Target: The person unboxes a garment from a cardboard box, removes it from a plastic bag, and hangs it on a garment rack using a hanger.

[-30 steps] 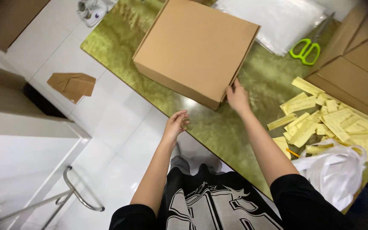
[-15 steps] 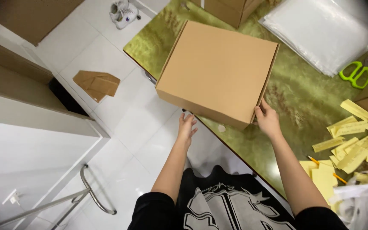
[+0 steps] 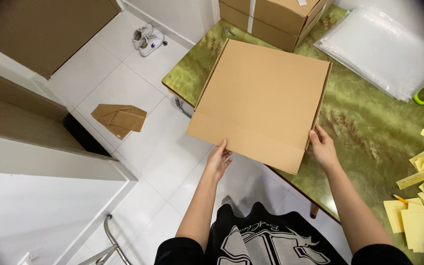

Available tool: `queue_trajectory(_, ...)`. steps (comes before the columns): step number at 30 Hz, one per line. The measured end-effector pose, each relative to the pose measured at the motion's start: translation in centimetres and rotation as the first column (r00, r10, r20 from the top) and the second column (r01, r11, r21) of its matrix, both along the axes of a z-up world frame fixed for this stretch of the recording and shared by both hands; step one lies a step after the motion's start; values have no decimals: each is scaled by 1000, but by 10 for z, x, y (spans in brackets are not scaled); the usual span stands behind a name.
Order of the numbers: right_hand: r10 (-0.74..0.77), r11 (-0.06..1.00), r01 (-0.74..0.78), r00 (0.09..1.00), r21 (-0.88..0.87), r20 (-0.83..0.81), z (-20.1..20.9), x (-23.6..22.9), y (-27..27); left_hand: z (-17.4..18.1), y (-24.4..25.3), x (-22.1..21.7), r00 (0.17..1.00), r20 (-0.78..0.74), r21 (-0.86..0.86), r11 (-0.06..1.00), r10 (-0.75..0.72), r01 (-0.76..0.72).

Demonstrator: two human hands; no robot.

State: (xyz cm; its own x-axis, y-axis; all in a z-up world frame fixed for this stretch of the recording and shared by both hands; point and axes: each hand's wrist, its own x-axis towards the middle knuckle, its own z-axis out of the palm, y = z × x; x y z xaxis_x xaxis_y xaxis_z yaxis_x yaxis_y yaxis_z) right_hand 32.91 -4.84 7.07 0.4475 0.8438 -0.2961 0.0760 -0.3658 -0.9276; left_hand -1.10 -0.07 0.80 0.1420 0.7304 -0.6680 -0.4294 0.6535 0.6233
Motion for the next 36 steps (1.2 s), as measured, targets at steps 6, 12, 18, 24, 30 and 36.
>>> queue_trajectory(6, 65, 980, -115, 956, 164, 285, -40, 4, 10, 45, 22, -13, 991, -18, 189, 973, -129, 130)
queue_trajectory(12, 15, 998, -33, 945, 51, 326, -88, 20, 31, 107, 72, 10, 977, -42, 407, 889, -211, 210)
queue_trajectory(18, -12, 998, 37, 905, -51, 426, -88, 76, 88, 187, 130, 56, 979, -161, 532, 824, -129, 196)
queue_trajectory(24, 47, 999, -28, 854, -45, 517, -32, 69, 140, 281, 210, 119, 959, -251, 690, 672, -128, 270)
queue_trajectory(30, 61, 981, 84, 719, -174, 692, -54, 59, 142, 278, 293, 173, 885, -436, 817, 342, -162, 465)
queue_trajectory(36, 52, 990, 49, 743, -131, 668, 14, 28, 133, 178, 357, 193, 699, -707, 585, 468, -107, 663)
